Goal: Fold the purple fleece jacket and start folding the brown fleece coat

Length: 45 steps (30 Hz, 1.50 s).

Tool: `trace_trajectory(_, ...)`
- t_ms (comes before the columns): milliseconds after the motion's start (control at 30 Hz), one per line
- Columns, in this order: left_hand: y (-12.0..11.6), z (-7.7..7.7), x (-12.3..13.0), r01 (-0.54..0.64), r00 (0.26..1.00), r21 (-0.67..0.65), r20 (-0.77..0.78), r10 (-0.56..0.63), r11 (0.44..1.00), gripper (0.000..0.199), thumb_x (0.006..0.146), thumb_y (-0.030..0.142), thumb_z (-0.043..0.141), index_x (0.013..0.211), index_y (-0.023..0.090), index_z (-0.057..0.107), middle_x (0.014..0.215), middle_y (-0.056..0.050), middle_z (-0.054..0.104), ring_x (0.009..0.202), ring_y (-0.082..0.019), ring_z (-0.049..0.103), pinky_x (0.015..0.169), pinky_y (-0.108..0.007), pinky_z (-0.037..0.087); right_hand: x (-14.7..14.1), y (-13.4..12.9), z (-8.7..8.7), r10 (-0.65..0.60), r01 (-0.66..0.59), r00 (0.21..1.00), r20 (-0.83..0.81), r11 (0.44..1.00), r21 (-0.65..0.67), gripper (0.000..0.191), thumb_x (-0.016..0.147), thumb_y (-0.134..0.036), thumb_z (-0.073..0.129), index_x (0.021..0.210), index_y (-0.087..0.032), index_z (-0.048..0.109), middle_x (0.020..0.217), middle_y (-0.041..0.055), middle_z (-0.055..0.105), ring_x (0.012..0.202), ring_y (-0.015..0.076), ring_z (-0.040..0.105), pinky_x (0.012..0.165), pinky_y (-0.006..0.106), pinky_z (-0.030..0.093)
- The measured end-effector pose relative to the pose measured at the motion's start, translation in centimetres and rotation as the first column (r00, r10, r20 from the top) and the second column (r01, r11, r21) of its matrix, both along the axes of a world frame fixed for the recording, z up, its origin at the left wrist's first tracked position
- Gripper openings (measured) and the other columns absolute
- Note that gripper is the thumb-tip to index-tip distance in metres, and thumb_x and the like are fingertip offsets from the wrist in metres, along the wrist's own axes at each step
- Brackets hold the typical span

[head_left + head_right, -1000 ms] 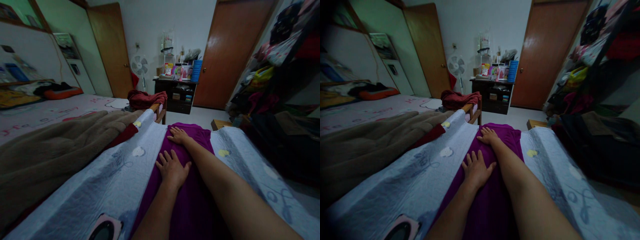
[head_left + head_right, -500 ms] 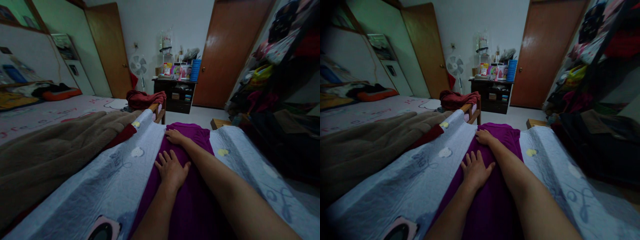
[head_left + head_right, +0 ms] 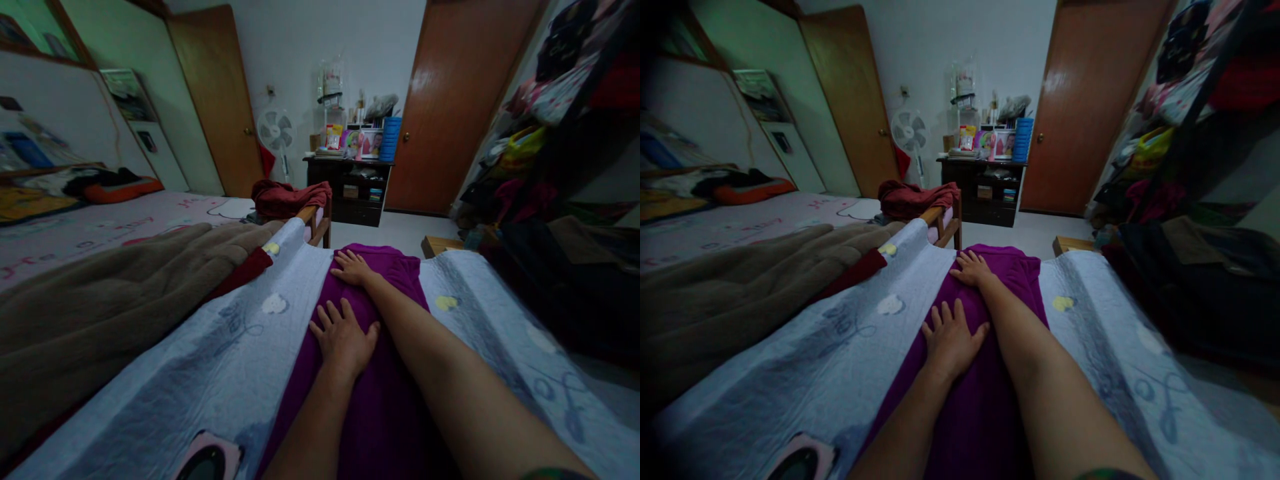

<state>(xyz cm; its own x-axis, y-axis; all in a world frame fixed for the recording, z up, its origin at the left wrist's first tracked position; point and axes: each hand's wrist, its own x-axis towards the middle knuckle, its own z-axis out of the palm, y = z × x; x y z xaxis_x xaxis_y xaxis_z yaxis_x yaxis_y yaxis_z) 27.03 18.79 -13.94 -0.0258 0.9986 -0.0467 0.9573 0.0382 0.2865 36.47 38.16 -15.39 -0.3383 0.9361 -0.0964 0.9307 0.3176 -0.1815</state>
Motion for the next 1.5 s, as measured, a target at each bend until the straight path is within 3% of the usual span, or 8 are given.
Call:
trace_trajectory(167,0.0,0.1,0.0,-0.001,1.000,0.016,-0.011,0.002,1.000,0.090,0.081,0.072,0.041,0.148,0.013,0.032,0.151,-0.027,0.031,0.140,-0.046,0.023,0.107,-0.065,0.021,1.5,-2.2,1.6,-0.029,0.029,1.000,0.000,0.999,0.033,0.068,0.095,-0.055,0.032,0.148,-0.011,0.033,0.158,0.0139,0.021,0.146,0.0267,0.017,0.115,0.038,0.019)
trace_trajectory(333,-0.2,0.2,0.2,0.020,1.000,0.183,-0.010,-0.019,0.983,0.084,0.080,0.067,0.053,0.144,0.015,0.039,0.151,-0.025,0.032,0.140,-0.046,0.023,0.109,-0.064,0.019,3.4,-8.1,3.0,-0.109,0.103,0.993,0.045,0.988,0.116,0.064,0.095,-0.050,0.036,0.148,-0.014,0.032,0.157,0.0144,0.024,0.144,0.0334,0.022,0.113,0.048,0.022)
trace_trajectory(433,-0.3,0.2,0.4,0.168,0.985,0.338,-0.018,-0.173,0.926,0.066,0.085,0.049,0.058,0.143,0.022,0.041,0.157,-0.015,0.026,0.145,-0.037,0.017,0.114,-0.058,0.018,4.6,-11.2,2.9,-0.254,0.238,0.961,0.110,0.961,0.138,0.068,0.094,-0.053,0.036,0.147,-0.010,0.034,0.155,0.0200,0.027,0.142,0.0382,0.023,0.111,0.052,0.022)
trace_trajectory(533,-0.2,0.1,0.5,0.358,0.926,0.345,-0.014,-0.377,0.867,0.047,0.092,0.030,0.049,0.139,0.024,0.045,0.151,-0.006,0.040,0.143,-0.024,0.026,0.116,-0.049,0.022,5.7,-12.4,1.8,-0.364,0.343,0.924,0.116,0.924,0.168,0.072,0.096,-0.056,0.029,0.144,-0.004,0.037,0.151,0.0248,0.031,0.141,0.0378,0.026,0.112,0.049,0.022)
trace_trajectory(767,-0.3,0.0,0.4,0.400,0.908,0.299,0.001,-0.419,0.867,0.043,0.095,0.035,0.044,0.135,0.020,0.050,0.143,-0.007,0.050,0.136,-0.025,0.038,0.115,-0.049,0.027,7.8,-10.6,-0.7,-0.403,0.384,0.914,0.056,0.900,0.208,0.074,0.095,-0.058,0.028,0.146,-0.005,0.034,0.156,0.0190,0.025,0.145,0.0317,0.017,0.116,0.044,0.014)
trace_trajectory(1200,-0.8,0.0,0.6,0.410,0.911,0.273,-0.071,-0.406,0.870,0.051,0.095,0.045,0.040,0.140,0.020,0.046,0.147,-0.009,0.046,0.139,-0.027,0.034,0.116,-0.051,0.024,10.4,-5.9,-1.3,-0.346,0.339,0.938,0.028,0.929,0.147,0.070,0.092,-0.059,0.035,0.143,-0.011,0.041,0.155,0.0151,0.030,0.145,0.0322,0.017,0.114,0.043,0.018)
trace_trajectory(1367,-0.8,-0.1,0.7,0.408,0.912,0.272,-0.074,-0.404,0.871,0.052,0.096,0.046,0.038,0.140,0.019,0.046,0.147,-0.010,0.046,0.140,-0.028,0.033,0.116,-0.051,0.023,11.2,-5.4,-1.1,-0.300,0.320,0.944,-0.134,0.934,0.162,0.061,0.090,-0.049,0.044,0.138,-0.011,0.047,0.151,0.0135,0.037,0.143,0.0288,0.022,0.115,0.041,0.020)
trace_trajectory(1500,-0.9,0.0,0.7,0.408,0.912,0.278,-0.072,-0.405,0.870,0.052,0.096,0.045,0.037,0.140,0.019,0.046,0.147,-0.010,0.046,0.140,-0.028,0.033,0.116,-0.051,0.023,13.8,-5.9,0.2,-0.397,0.535,0.817,-0.418,0.793,0.293,0.048,0.091,-0.028,0.036,0.133,-0.012,0.051,0.140,0.0127,0.051,0.130,0.0211,0.043,0.109,0.034,0.031)
